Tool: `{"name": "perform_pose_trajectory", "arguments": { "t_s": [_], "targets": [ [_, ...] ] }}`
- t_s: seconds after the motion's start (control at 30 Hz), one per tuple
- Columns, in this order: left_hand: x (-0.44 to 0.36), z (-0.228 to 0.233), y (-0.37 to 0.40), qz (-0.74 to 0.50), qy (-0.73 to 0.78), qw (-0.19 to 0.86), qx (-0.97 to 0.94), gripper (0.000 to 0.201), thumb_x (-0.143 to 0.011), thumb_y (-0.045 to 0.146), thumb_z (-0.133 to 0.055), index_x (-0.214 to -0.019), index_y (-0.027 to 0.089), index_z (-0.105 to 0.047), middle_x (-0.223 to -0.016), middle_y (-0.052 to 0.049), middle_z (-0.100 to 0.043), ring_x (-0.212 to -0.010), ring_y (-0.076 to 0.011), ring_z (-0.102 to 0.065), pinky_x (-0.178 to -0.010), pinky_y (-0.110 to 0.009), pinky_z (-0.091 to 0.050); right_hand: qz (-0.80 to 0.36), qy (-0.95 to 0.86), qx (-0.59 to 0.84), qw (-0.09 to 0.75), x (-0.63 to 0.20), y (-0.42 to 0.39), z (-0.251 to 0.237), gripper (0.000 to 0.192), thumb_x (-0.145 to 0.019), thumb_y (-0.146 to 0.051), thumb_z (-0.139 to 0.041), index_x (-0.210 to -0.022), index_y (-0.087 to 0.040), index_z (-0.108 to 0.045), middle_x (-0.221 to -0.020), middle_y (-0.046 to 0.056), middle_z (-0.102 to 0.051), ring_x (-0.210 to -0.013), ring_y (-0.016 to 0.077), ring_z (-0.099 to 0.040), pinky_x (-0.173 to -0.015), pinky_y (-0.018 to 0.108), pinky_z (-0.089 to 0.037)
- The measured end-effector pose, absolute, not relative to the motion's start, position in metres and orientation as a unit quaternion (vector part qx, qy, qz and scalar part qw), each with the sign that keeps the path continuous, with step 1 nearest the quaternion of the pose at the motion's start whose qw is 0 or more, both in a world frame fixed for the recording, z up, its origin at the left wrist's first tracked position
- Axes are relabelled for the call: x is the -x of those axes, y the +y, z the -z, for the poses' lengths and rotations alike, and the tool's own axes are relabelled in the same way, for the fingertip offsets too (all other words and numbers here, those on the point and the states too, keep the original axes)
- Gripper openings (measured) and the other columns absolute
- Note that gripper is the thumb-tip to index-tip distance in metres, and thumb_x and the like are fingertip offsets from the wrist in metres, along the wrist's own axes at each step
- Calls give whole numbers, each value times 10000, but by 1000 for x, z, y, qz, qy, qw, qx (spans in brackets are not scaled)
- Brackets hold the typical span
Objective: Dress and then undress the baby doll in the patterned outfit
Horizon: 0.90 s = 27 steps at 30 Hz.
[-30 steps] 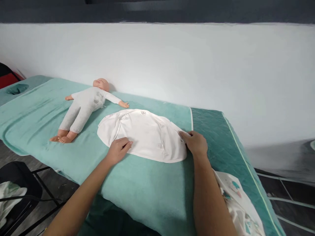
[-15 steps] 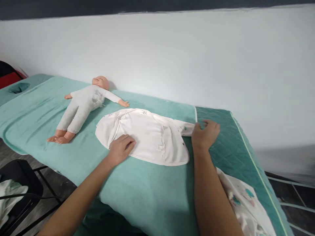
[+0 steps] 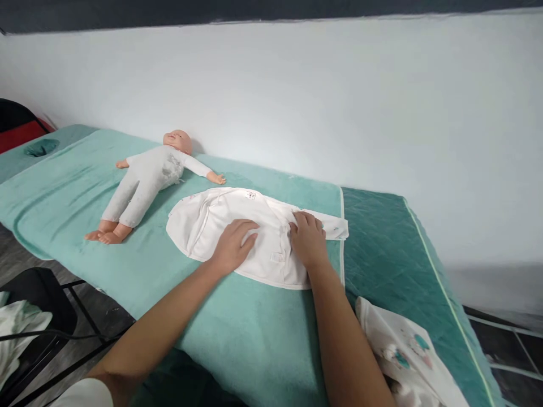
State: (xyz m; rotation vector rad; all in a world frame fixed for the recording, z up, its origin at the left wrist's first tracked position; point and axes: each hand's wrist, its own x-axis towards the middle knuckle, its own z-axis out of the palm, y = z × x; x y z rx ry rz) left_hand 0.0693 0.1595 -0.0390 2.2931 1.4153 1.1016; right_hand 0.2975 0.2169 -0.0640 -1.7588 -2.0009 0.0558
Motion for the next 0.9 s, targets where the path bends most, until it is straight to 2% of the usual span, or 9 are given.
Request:
{"name": "perform_pose_trajectory", "arguments": {
  "t_s": [0.1,0.23,0.33,0.43,0.57,0.63,0.7,0.8,0.9],
  "targets": [
    [-23,40,152,-444,526,27,-725,237,-981,241,-484,-1171,219,-624,-1197,-88,-683,-1154,-218,-602,-1014,-390,-462,-11,-757,625,190,-293,208,57,461,-972,-194,-363,-1403,-150,-521,-1480,164,-511,-1339,386,-452,-1026,613,-461],
    [60,42,145,-405,681,-77,-605,296,-937,267,-539,-1205,167,-616,-1306,-150,-619,-1260,-298,-524,-1101,-471,-393,21,-783,592,189,-288,197,46,535,-919,-95,-380,-1437,-163,-495,-1531,163,-461,-1392,378,-413,-1058,628,-448],
    [100,45,145,-376,777,-51,-503,327,-943,371,-541,-1174,157,-627,-1261,-167,-626,-1245,-321,-525,-1091,-491,-398,49,-777,572,260,-278,190,34,543,-869,-55,-399,-1388,-144,-533,-1479,167,-507,-1368,346,-450,-1101,580,-432],
    [110,45,152,-328,816,-12,-476,316,-944,399,-530,-1159,196,-640,-1256,-143,-643,-1251,-342,-517,-1072,-528,-394,34,-783,532,320,-257,183,22,472,-899,-86,-387,-1334,-137,-566,-1421,159,-550,-1342,304,-483,-1129,513,-429],
    [110,44,167,-298,824,2,-482,269,-883,402,-618,-1074,220,-669,-1318,-124,-618,-1275,-362,-499,-1068,-554,-380,-64,-815,497,289,-211,183,20,426,-938,-164,-409,-1332,-152,-569,-1413,130,-560,-1334,281,-493,-1148,474,-417],
    [113,45,173,-301,813,9,-499,207,-863,387,-641,-988,225,-672,-1275,-108,-638,-1254,-354,-516,-1048,-535,-394,-105,-834,484,244,-183,190,23,444,-943,-188,-419,-1361,-121,-553,-1427,144,-553,-1331,287,-494,-1150,460,-412],
    [117,47,179,-327,790,23,-518,156,-882,350,-616,-957,219,-651,-1147,-95,-680,-1155,-319,-577,-984,-480,-436,-127,-850,471,196,-155,202,28,479,-962,-225,-420,-1409,-84,-518,-1478,165,-513,-1354,297,-474,-1156,453,-396],
    [123,50,192,-418,754,41,-505,146,-923,311,-558,-1012,203,-602,-932,-62,-685,-911,-239,-637,-834,-372,-482,-115,-862,465,164,-118,222,37,517,-1008,-290,-388,-1471,-72,-466,-1558,158,-441,-1421,292,-412,-1190,445,-335],
    [126,51,209,-489,721,30,-490,142,-955,266,-508,-1058,194,-574,-905,-50,-672,-832,-198,-638,-783,-323,-480,-78,-863,474,156,-97,235,46,550,-1044,-357,-332,-1503,-71,-429,-1595,150,-402,-1489,273,-327,-1227,463,-246]
  ]
}}
